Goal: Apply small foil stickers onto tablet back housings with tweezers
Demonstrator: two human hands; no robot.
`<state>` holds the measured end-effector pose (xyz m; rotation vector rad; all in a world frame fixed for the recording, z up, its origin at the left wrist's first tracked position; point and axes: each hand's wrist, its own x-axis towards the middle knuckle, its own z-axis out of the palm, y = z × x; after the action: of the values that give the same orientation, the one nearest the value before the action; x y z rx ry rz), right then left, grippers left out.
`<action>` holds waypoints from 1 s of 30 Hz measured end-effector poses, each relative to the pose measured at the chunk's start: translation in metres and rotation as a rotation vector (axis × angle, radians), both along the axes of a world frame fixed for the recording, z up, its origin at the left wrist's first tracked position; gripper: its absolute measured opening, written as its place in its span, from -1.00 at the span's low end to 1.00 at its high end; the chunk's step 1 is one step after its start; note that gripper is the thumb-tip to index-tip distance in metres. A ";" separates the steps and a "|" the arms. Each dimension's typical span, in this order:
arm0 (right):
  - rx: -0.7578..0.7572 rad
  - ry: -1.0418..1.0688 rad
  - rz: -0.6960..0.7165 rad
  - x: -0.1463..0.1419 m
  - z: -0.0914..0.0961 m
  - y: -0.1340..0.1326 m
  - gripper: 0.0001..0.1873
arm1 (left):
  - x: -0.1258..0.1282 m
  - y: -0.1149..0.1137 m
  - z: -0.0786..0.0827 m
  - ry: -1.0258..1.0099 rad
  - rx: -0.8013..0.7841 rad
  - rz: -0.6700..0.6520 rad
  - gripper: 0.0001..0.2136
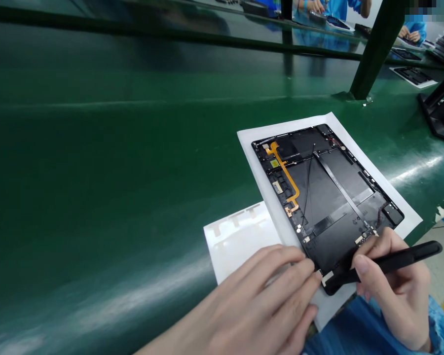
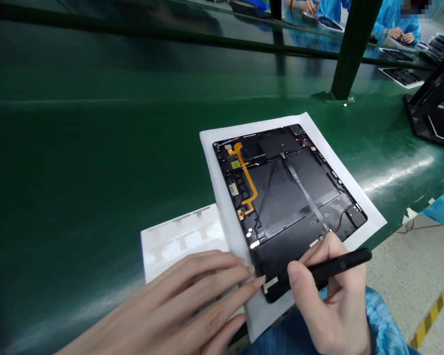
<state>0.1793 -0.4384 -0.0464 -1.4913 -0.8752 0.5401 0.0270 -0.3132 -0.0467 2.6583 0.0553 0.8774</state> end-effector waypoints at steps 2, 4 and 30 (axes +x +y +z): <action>-0.012 0.000 -0.004 -0.001 0.000 0.000 -0.73 | 0.001 0.003 0.004 0.007 0.032 0.012 -0.76; -0.026 0.012 -0.007 -0.002 -0.001 0.000 -0.72 | 0.002 0.004 0.007 0.054 0.063 -0.009 -0.82; 0.044 -0.160 -0.015 -0.007 -0.010 -0.005 -0.80 | 0.003 0.001 0.007 0.069 0.080 -0.038 -0.60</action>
<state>0.1728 -0.4438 -0.0563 -1.5152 -0.9934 0.3919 0.0297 -0.3117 -0.0395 2.7544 -0.0143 0.7911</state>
